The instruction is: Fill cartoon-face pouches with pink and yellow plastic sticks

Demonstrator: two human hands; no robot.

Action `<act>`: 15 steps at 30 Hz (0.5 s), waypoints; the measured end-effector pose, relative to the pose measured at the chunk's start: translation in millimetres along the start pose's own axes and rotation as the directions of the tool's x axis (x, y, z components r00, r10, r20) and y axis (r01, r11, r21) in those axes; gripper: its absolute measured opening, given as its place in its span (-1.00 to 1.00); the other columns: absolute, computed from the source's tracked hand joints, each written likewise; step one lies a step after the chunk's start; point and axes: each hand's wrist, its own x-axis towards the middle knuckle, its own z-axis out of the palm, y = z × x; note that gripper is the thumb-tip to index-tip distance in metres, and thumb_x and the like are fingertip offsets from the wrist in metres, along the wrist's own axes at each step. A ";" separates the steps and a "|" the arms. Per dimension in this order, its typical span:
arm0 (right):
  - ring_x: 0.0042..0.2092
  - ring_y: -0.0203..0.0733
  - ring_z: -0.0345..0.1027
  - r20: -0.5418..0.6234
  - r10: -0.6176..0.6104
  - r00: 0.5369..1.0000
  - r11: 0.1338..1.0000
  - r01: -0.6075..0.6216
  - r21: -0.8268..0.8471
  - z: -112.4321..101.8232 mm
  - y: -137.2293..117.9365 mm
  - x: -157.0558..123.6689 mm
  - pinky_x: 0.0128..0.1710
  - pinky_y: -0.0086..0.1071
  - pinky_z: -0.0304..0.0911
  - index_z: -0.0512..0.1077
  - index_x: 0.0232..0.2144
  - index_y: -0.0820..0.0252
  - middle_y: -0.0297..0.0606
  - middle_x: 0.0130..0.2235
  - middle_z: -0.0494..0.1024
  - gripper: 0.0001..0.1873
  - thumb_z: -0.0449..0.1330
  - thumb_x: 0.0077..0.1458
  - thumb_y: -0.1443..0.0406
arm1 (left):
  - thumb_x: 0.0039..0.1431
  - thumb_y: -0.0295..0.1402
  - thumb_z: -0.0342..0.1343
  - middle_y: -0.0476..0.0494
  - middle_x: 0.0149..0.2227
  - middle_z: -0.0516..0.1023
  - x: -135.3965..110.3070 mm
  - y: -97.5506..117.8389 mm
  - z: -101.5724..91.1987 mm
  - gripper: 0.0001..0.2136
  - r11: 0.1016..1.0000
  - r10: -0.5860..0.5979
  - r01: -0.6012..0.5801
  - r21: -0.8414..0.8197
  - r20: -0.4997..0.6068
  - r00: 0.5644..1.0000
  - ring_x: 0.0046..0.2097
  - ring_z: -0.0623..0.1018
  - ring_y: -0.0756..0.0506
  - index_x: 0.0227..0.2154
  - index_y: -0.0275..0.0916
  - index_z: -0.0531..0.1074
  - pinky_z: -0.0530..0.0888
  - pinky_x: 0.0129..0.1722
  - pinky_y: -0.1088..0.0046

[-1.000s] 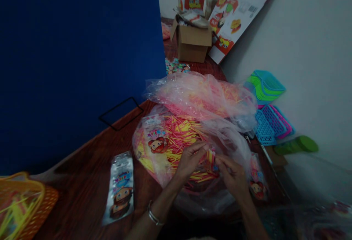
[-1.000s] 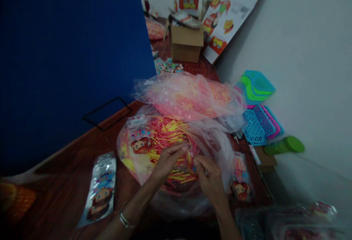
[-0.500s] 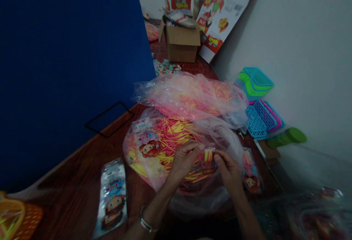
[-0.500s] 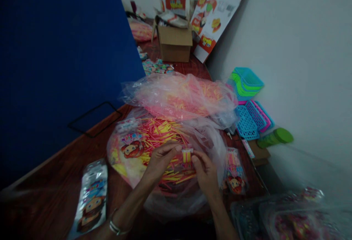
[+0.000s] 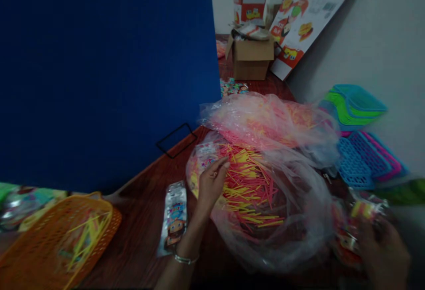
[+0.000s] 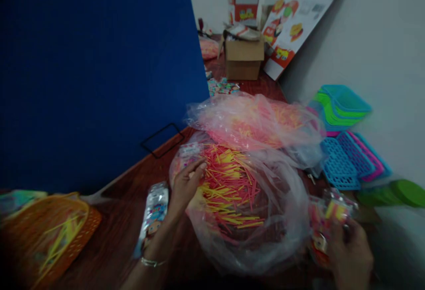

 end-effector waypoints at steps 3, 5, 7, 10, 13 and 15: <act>-0.48 0.10 0.34 0.036 0.075 0.997 0.993 -0.072 -0.091 13.2 54.1 29.0 -0.52 -0.11 0.01 0.27 -0.64 -0.18 -0.08 -0.58 0.38 -0.81 0.08 -0.29 -0.04 | 0.13 -0.24 -0.02 -0.23 -0.11 0.52 23.1 -31.2 -49.2 -0.70 0.916 0.104 -0.010 0.401 -0.213 0.972 -0.07 0.47 -0.17 -0.17 -0.26 0.48 0.34 -0.02 0.29; -0.55 0.09 0.30 0.154 0.048 0.987 0.996 -0.036 -0.076 27.8 79.4 36.9 -0.51 -0.09 0.01 0.28 -0.66 -0.16 -0.09 -0.61 0.39 -0.82 0.12 -0.35 -0.01 | 0.12 -0.24 -0.01 -0.28 -0.09 0.51 34.2 -43.1 -70.8 -0.68 0.824 0.069 0.065 0.563 -0.214 0.974 -0.05 0.46 -0.20 -0.14 -0.29 0.45 0.33 -0.02 0.28; -0.62 0.04 0.26 0.206 0.028 0.978 0.998 -0.014 -0.065 40.1 90.8 37.5 -0.54 -0.10 0.02 0.28 -0.69 -0.14 -0.11 -0.63 0.40 -0.81 0.15 -0.38 0.00 | 0.11 -0.19 0.01 -0.31 -0.10 0.51 43.2 -47.2 -79.0 -0.64 0.763 -0.005 0.125 0.634 -0.187 0.982 -0.06 0.47 -0.21 -0.11 -0.30 0.43 0.35 -0.05 0.32; -0.68 -0.01 0.20 0.226 -0.079 0.971 0.991 0.101 -0.086 49.3 86.9 33.3 -0.61 -0.12 0.05 0.28 -0.70 -0.08 -0.17 -0.68 0.37 -0.76 0.15 -0.37 -0.02 | 0.10 -0.10 -0.01 -0.30 -0.14 0.53 57.1 -47.0 -73.5 -0.60 0.704 -0.142 0.215 0.677 -0.162 0.976 -0.09 0.49 -0.19 -0.13 -0.29 0.41 0.35 -0.11 0.37; -0.67 0.02 0.18 0.169 -0.278 0.945 0.947 0.300 -0.117 47.7 72.8 28.0 -0.63 -0.09 0.08 0.25 -0.69 -0.06 -0.20 -0.72 0.30 -0.73 0.12 -0.33 -0.05 | 0.08 -0.05 -0.01 -0.33 -0.17 0.54 71.4 -50.4 -61.9 -0.57 0.669 -0.246 0.288 0.685 -0.162 0.956 -0.11 0.51 -0.20 -0.16 -0.31 0.40 0.36 -0.18 0.39; -0.59 0.12 0.25 0.087 -0.417 0.905 0.895 0.426 -0.130 41.8 61.2 22.3 -0.58 -0.02 0.11 0.31 -0.61 -0.04 -0.15 -0.68 0.31 -0.73 0.12 -0.24 -0.04 | 0.04 -0.02 0.01 -0.34 -0.19 0.55 78.9 -55.3 -56.5 -0.54 0.671 -0.275 0.307 0.675 -0.157 0.948 -0.14 0.52 -0.21 -0.18 -0.32 0.41 0.36 -0.24 0.41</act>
